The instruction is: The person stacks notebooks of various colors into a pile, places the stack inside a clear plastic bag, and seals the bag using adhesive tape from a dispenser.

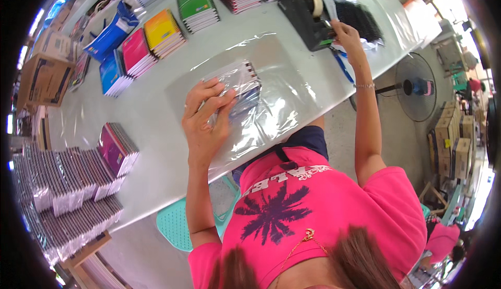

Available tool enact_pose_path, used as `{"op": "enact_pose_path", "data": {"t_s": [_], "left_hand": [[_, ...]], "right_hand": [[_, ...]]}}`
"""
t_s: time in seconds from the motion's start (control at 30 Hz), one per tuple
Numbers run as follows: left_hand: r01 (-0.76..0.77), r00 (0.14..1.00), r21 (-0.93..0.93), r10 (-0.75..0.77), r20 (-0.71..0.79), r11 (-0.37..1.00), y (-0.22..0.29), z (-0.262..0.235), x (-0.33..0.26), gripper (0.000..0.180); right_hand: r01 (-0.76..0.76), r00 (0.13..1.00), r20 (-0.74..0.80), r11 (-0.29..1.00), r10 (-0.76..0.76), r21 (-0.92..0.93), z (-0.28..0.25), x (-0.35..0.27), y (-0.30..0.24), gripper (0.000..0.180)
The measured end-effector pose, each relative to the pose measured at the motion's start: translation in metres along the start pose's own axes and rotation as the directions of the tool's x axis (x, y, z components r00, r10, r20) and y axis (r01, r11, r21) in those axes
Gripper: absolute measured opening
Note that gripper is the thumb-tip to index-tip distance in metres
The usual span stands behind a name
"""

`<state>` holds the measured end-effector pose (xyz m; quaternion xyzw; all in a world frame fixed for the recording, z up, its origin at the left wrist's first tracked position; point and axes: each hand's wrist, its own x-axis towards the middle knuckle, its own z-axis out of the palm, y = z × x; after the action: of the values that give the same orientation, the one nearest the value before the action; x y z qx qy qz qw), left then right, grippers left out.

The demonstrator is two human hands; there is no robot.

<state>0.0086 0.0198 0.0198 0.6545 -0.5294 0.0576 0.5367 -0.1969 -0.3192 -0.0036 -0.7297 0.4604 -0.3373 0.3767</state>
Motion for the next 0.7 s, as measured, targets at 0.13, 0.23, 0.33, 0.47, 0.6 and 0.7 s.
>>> {"op": "enact_pose_path", "data": {"t_s": [0.13,0.23,0.33,0.47,0.6,0.7], "left_hand": [[-0.035,0.999,0.037,0.034,0.031,0.999,0.0,0.002,-0.002,0.018],[-0.062,0.998,0.066,0.06,0.035,0.996,0.004,0.003,0.0,0.017],[-0.099,0.994,0.112,0.093,0.059,0.989,0.006,0.002,-0.001,0.016],[-0.106,0.993,0.078,0.109,-0.037,0.991,0.002,0.006,-0.003,0.016],[-0.086,0.994,0.014,0.087,-0.071,0.996,0.0,0.007,-0.002,0.016],[-0.076,0.994,-0.006,0.075,-0.081,0.997,-0.001,0.006,-0.001,0.016]], "right_hand": [[-0.123,0.978,0.185,0.983,0.097,0.134,-0.011,0.007,-0.003,0.037],[-0.054,0.974,0.225,0.974,0.004,0.22,-0.014,0.011,-0.003,0.033],[-0.056,0.995,0.094,0.933,0.025,0.355,-0.014,-0.01,-0.013,0.024],[-0.228,0.959,0.266,0.823,0.098,0.521,-0.022,-0.04,0.007,0.017],[-0.134,0.991,0.045,0.955,0.126,0.266,-0.006,-0.046,0.023,0.018],[-0.216,0.971,-0.067,0.962,0.229,0.17,-0.011,-0.066,0.021,0.019]]}}
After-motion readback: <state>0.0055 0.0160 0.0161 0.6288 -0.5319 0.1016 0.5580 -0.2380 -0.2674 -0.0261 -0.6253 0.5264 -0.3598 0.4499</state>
